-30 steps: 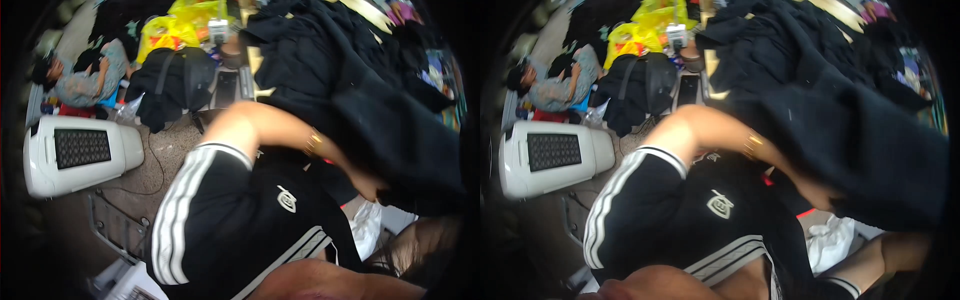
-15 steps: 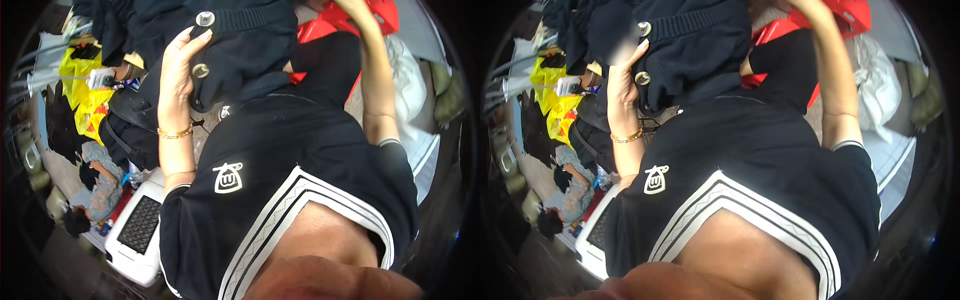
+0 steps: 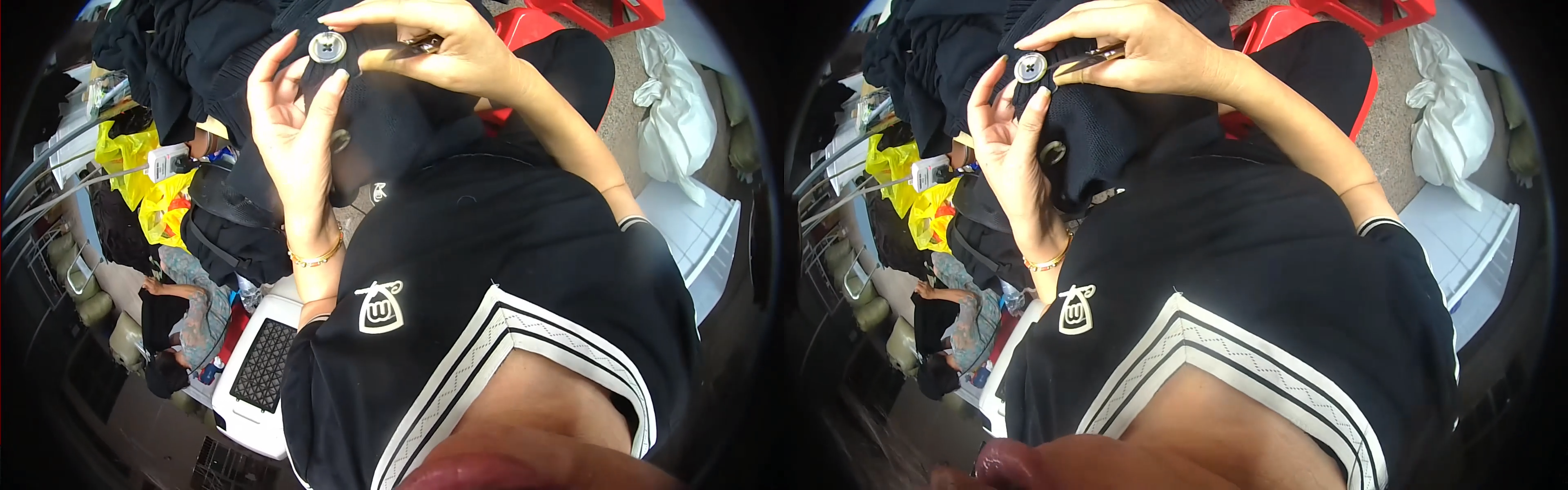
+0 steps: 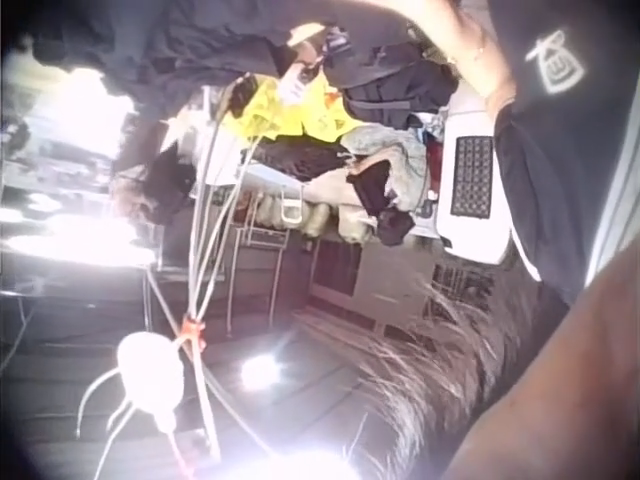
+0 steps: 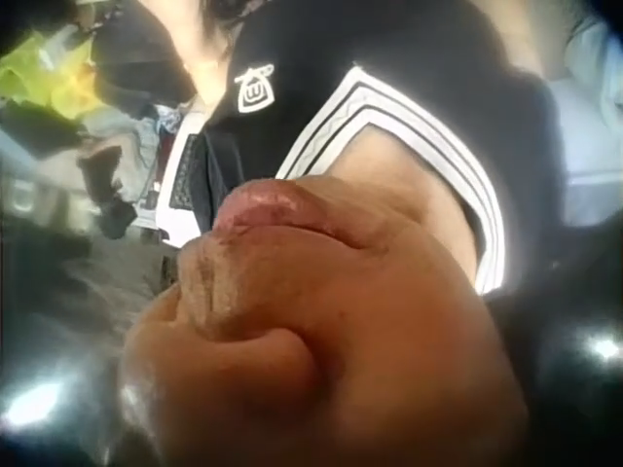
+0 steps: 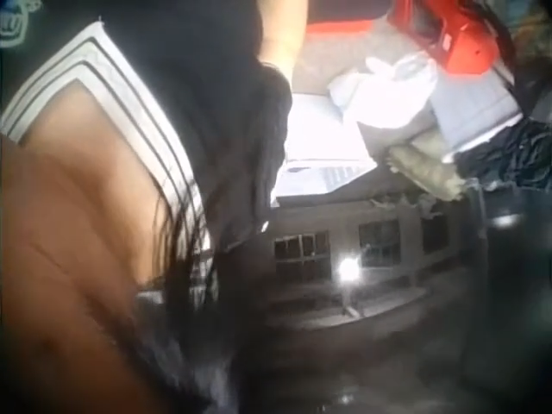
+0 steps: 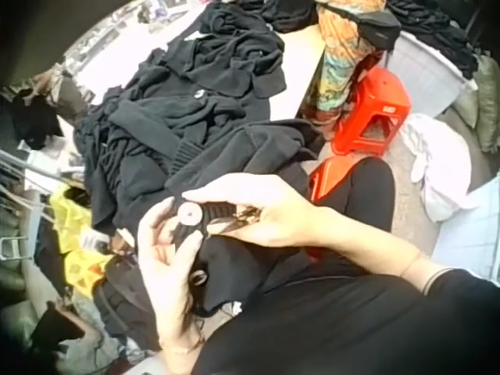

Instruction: Trimming loose threads and inspecting metal grommets on black clothing using small scissors.

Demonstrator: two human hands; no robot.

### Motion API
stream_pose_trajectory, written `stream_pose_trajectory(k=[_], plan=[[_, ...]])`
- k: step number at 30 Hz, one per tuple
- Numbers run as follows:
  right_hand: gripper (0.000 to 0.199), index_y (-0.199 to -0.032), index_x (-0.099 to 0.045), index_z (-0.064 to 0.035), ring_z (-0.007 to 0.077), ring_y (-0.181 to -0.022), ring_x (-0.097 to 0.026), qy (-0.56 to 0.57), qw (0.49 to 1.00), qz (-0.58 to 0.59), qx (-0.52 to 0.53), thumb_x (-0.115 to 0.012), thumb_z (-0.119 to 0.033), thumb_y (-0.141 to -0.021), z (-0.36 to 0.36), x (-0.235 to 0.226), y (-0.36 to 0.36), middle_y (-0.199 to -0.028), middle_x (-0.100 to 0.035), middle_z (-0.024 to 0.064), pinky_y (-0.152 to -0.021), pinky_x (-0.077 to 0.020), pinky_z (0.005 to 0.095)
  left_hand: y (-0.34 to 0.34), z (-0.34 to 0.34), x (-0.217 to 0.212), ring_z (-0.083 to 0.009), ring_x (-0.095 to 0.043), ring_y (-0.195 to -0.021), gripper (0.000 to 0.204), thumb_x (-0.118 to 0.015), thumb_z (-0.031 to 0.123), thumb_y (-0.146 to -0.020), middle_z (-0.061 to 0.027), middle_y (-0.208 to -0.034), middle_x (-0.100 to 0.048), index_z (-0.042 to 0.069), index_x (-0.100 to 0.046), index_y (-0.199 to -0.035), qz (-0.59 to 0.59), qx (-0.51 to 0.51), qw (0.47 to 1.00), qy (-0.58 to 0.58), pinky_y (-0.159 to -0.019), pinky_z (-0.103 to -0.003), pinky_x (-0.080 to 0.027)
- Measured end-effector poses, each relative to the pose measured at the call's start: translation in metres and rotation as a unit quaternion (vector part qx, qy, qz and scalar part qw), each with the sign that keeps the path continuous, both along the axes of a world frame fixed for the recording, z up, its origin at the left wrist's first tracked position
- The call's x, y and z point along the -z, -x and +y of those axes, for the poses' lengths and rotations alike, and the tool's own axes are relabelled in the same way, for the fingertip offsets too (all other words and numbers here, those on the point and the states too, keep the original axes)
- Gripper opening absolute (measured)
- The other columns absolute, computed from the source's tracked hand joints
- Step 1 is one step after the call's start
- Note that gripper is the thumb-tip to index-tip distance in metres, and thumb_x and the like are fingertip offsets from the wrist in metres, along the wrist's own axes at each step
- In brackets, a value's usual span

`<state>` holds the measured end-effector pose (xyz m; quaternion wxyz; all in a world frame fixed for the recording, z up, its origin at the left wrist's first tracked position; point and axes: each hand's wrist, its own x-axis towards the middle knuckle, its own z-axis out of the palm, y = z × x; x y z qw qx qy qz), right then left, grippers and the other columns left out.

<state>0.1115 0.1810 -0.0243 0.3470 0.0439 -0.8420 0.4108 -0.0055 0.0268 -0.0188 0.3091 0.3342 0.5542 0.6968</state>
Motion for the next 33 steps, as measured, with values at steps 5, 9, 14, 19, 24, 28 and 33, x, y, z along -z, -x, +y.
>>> stream_pose_trajectory(k=[5, 9, 14, 19, 24, 28, 33], plan=[[0.039, -0.116, -0.061, -0.0022, 0.0208, -0.088, -0.064, 0.172, 0.984, -0.027, -0.039, -0.069, -0.001, -0.078, -0.003, 0.001, 0.008, -0.099, -0.064, 0.0112, -0.077, -0.0498, 0.0282, 0.005, -0.003, 0.011, -0.0178, -0.06, -0.104, 0.042, -0.068, -0.006, -0.079, -0.014, -0.111, -0.06, -0.003, -0.052, -0.118, 0.091, -0.04, 0.995, -0.011, -0.093, -0.027, -0.048], [0.033, -0.108, -0.063, -0.0017, 0.0211, -0.077, -0.064, 0.021, 0.999, -0.037, 0.009, -0.068, 0.0, -0.076, 0.008, 0.009, 0.012, -0.089, -0.064, 0.0104, -0.069, -0.0497, 0.0286, 0.004, -0.001, 0.012, -0.0188, -0.062, -0.102, 0.036, -0.068, -0.002, -0.081, -0.0134, -0.111, -0.061, -0.002, -0.057, -0.115, 0.159, -0.079, 0.984, 0.022, -0.093, -0.03, -0.049], [0.02, -0.097, -0.065, -0.001, 0.0168, -0.068, -0.062, 0.02, 0.998, -0.022, 0.062, -0.07, -0.006, -0.079, 0.0, 0.011, 0.019, -0.081, -0.064, 0.0088, -0.062, -0.0479, 0.0285, 0.0, -0.003, 0.007, -0.0137, -0.062, -0.094, 0.027, -0.059, 0.003, -0.09, -0.0106, -0.11, -0.062, -0.001, -0.059, -0.116, 0.186, -0.105, 0.975, 0.066, -0.085, -0.022, -0.049], [0.015, -0.094, -0.066, 0.0014, 0.0113, -0.072, -0.062, 0.19, 0.978, -0.077, 0.031, -0.068, -0.007, -0.081, -0.002, 0.004, 0.017, -0.08, -0.066, 0.0082, -0.065, -0.0483, 0.0242, -0.005, -0.004, 0.003, -0.0096, -0.059, -0.086, 0.008, -0.061, 0.007, -0.09, -0.005, -0.101, -0.061, 0.0, -0.061, -0.094, 0.132, -0.15, 0.979, 0.038, -0.077, -0.02, -0.048], [0.016, -0.095, -0.066, 0.0042, 0.0088, -0.079, -0.062, 0.225, 0.971, -0.071, 0.019, -0.067, -0.007, -0.083, -0.009, 0.0, 0.017, -0.087, -0.068, 0.0073, -0.069, -0.0491, 0.0228, -0.004, -0.005, 0.001, -0.0085, -0.056, -0.074, 0.028, -0.079, 0.011, -0.073, -0.0041, -0.097, -0.059, 0.004, -0.064, -0.095, 0.295, -0.159, 0.932, 0.14, -0.067, -0.021, -0.049], [0.016, -0.096, -0.067, 0.0052, 0.0092, -0.077, -0.062, 0.334, 0.937, -0.101, -0.014, -0.064, -0.006, -0.085, 0.0, 0.008, 0.017, -0.084, -0.069, 0.0067, -0.069, -0.0492, 0.0226, -0.001, 0.004, 0.007, -0.0115, -0.059, -0.074, 0.019, -0.077, 0.005, -0.073, -0.0061, -0.09, -0.061, 0.002, -0.066, -0.088, 0.386, -0.163, 0.901, 0.111, -0.065, -0.022, -0.049], [0.016, -0.089, -0.069, 0.0027, 0.0065, -0.064, -0.057, 0.232, 0.962, -0.143, 0.024, -0.064, -0.012, -0.085, 0.006, -0.003, 0.016, -0.071, -0.067, 0.0102, -0.058, -0.0449, 0.0235, 0.004, 0.007, 0.016, -0.0178, -0.062, -0.077, 0.008, -0.071, 0.0, -0.077, -0.0086, -0.083, -0.064, 0.001, -0.065, -0.082, 0.452, -0.148, 0.878, 0.049, -0.068, -0.025, -0.05]])
